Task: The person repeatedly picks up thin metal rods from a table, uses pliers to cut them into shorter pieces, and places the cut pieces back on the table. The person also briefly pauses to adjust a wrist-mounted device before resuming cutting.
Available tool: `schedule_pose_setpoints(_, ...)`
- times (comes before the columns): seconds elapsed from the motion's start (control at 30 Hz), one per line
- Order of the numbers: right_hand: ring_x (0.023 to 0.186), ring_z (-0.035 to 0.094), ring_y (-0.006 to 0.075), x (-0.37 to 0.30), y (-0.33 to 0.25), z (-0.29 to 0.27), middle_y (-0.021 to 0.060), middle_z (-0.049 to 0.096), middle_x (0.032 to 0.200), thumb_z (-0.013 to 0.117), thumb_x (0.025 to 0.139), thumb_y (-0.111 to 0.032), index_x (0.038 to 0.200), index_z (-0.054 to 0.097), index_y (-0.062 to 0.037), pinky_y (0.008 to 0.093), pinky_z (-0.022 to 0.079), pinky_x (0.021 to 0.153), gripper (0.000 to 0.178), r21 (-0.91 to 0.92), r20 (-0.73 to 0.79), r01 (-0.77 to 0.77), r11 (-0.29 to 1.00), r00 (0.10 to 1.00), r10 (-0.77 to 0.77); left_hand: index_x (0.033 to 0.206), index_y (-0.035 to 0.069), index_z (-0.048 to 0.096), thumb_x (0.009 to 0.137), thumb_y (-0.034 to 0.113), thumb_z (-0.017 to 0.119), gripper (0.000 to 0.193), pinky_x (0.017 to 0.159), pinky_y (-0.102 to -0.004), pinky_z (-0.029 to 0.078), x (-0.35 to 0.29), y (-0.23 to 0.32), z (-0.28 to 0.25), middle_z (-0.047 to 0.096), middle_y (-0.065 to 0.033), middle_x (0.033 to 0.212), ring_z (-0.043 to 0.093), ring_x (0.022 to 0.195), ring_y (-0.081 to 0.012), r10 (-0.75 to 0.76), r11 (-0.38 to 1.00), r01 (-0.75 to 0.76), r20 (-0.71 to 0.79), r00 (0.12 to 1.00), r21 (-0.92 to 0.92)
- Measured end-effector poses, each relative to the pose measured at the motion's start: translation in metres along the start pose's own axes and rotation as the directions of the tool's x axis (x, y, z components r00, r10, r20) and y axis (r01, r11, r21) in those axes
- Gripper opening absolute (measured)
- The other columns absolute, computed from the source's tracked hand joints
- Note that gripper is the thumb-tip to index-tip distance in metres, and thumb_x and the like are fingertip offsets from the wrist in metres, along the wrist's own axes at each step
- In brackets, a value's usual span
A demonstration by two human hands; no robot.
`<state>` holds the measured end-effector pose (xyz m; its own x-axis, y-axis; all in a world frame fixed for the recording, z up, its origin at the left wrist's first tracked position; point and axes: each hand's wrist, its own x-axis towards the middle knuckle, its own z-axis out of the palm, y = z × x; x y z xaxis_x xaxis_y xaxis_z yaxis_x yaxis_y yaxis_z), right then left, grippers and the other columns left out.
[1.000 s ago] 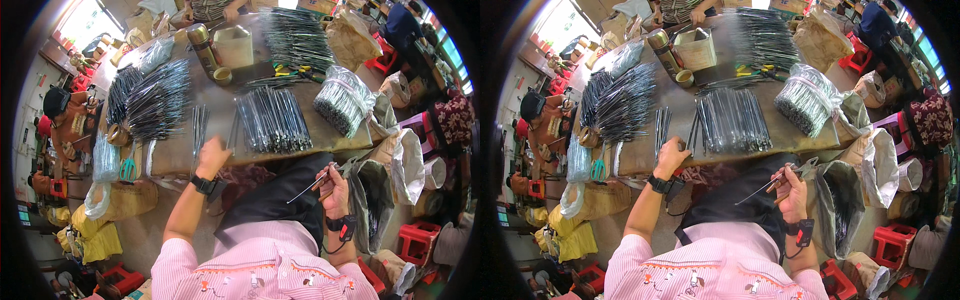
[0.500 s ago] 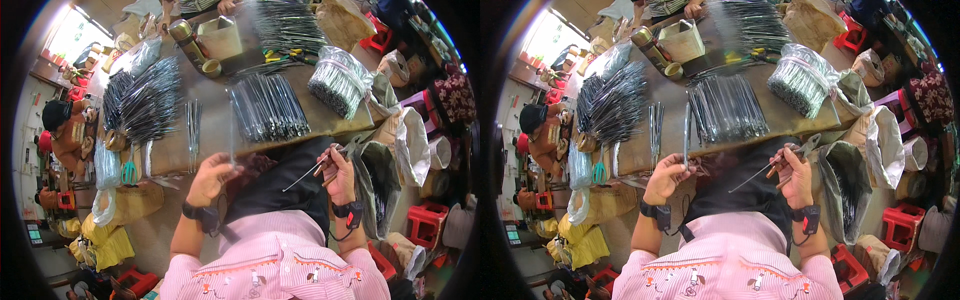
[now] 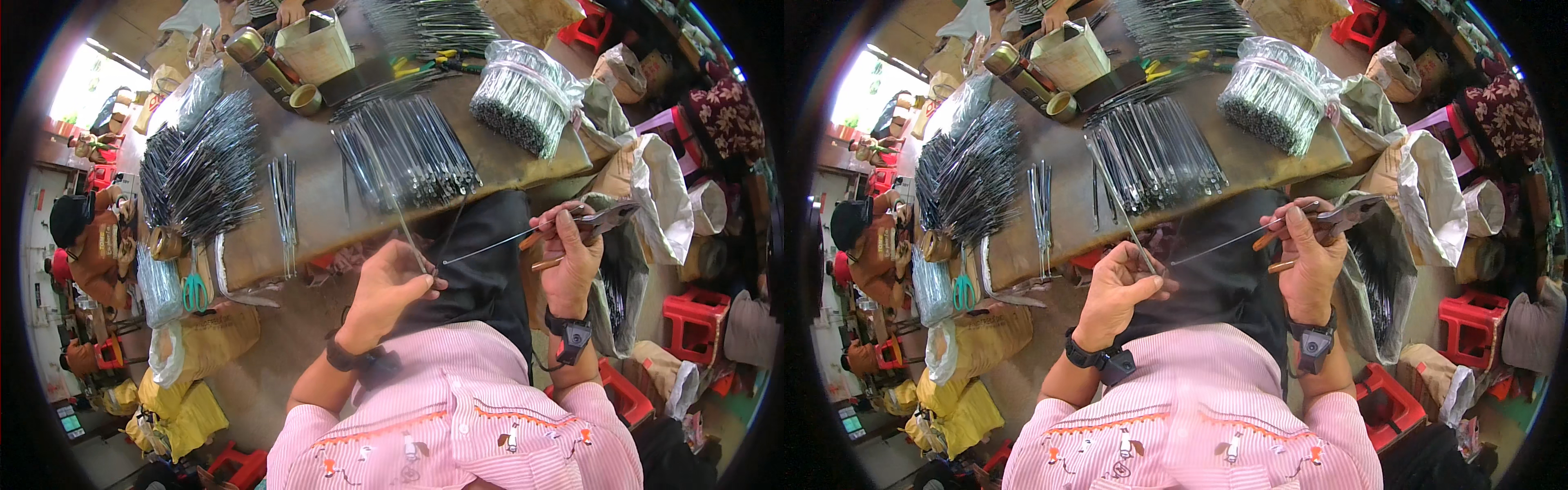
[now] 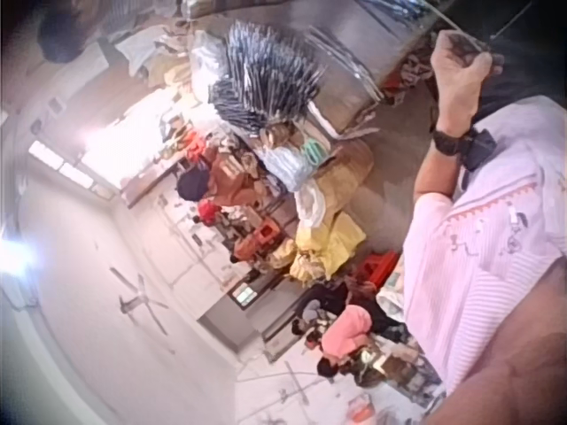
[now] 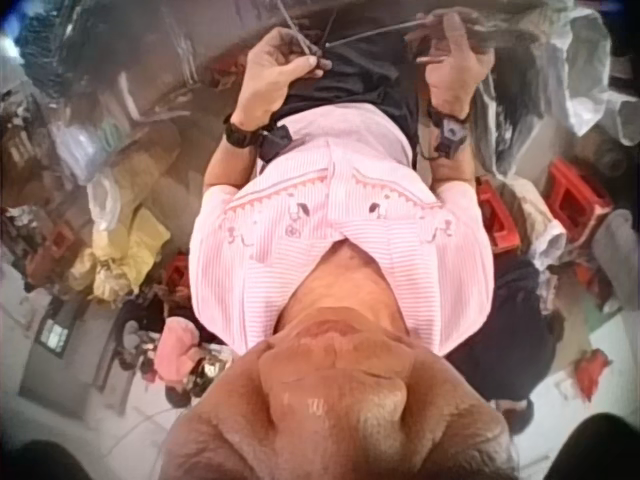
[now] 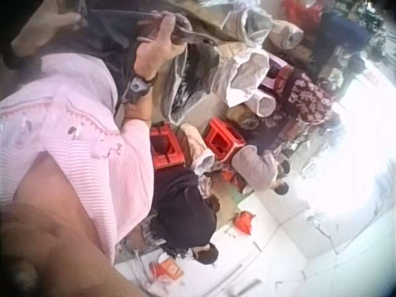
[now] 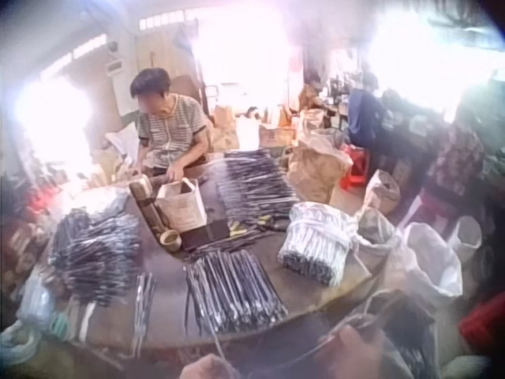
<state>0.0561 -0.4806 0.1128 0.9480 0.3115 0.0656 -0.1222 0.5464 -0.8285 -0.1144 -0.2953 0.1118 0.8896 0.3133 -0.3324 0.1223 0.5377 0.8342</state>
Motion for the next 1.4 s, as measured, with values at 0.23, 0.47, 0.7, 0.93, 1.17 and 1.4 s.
schedule_pose_setpoints(0.23, 0.077, 0.068, 0.0218, -0.004, -0.006, 0.009, 0.012, 0.066, 0.088, 0.065, 0.09, -0.005, 0.102, 0.059, 0.0012, 0.0358, 0.058, 0.068, 0.015, -0.025, 0.089, 0.02, 0.999, 0.996, -0.018, 0.098, -0.002, 0.053, 0.084, -0.006, 0.063, 0.017, 0.075, -0.0294, 0.058, 0.0, 0.003, 0.01, 0.062, -0.0107, 0.095, 0.069, 0.087, -0.0214, -0.001, 0.996, 0.002, -0.019, 1.0, 0.085)
schedule_pose_setpoints(0.47, 0.077, 0.068, 0.0204, 0.003, -0.005, 0.009, 0.0117, 0.066, 0.088, 0.065, 0.09, -0.004, 0.101, 0.06, 0.001, 0.0353, 0.058, 0.068, 0.013, -0.02, 0.036, 0.106, 0.994, 0.994, -0.105, 0.098, -0.002, 0.053, 0.085, -0.008, 0.063, 0.017, 0.077, -0.0302, 0.058, -0.001, 0.003, 0.01, 0.062, -0.0106, 0.096, 0.069, 0.088, -0.0224, 0.015, 1.0, -0.015, -0.017, 1.0, 0.016)
schedule_pose_setpoints(0.7, 0.076, 0.068, 0.0211, -0.004, -0.01, 0.011, 0.0117, 0.066, 0.087, 0.066, 0.09, -0.005, 0.1, 0.06, 0.0006, 0.0352, 0.058, 0.068, 0.013, -0.019, 0.092, 0.073, 0.997, 0.993, -0.071, 0.1, -0.002, 0.054, 0.084, -0.007, 0.064, 0.019, 0.079, -0.0319, 0.058, 0.001, -0.003, 0.014, 0.062, -0.01, 0.094, 0.069, 0.089, -0.0234, 0.009, 0.999, -0.007, 0.029, 1.0, -0.042)
schedule_pose_setpoints(0.93, 0.075, 0.067, 0.0223, -0.005, -0.004, 0.013, 0.0117, 0.066, 0.086, 0.067, 0.09, -0.007, 0.101, 0.059, 0.0013, 0.0334, 0.057, 0.061, 0.016, -0.067, 0.079, 0.022, 0.997, 0.997, -0.017, 0.098, 0.001, 0.057, 0.081, -0.006, 0.069, 0.022, 0.076, -0.0283, 0.056, 0.002, -0.005, 0.011, 0.066, -0.0089, 0.092, 0.068, 0.085, -0.0183, 0.076, 0.997, -0.076, 0.013, 0.997, 0.013)
schedule_pose_setpoints(1.17, 0.073, 0.067, 0.0215, 0.001, 0.006, 0.011, 0.0111, 0.065, 0.084, 0.068, 0.089, -0.008, 0.102, 0.059, 0.0019, 0.0328, 0.057, 0.062, 0.018, -0.036, -0.004, -0.054, 0.998, 0.999, 0.054, 0.101, -0.003, 0.059, 0.082, -0.005, 0.067, 0.022, 0.081, -0.0287, 0.052, 0.005, -0.004, 0.008, 0.065, -0.0083, 0.091, 0.064, 0.085, -0.0156, 0.046, 0.99, -0.049, 0.022, 0.999, 0.134)
schedule_pose_setpoints(1.4, 0.074, 0.067, 0.02, 0.004, 0.009, 0.008, 0.0107, 0.065, 0.084, 0.068, 0.089, -0.006, 0.1, 0.059, 0.0019, 0.032, 0.056, 0.056, 0.017, -0.039, -0.028, -0.079, 0.996, 0.997, 0.078, 0.115, -0.005, 0.059, 0.084, -0.003, 0.067, 0.032, 0.083, -0.0271, 0.051, 0.007, -0.001, 0.011, 0.065, -0.0073, 0.096, 0.063, 0.089, -0.0134, -0.018, 0.981, 0.005, 0.063, 0.998, 0.195)
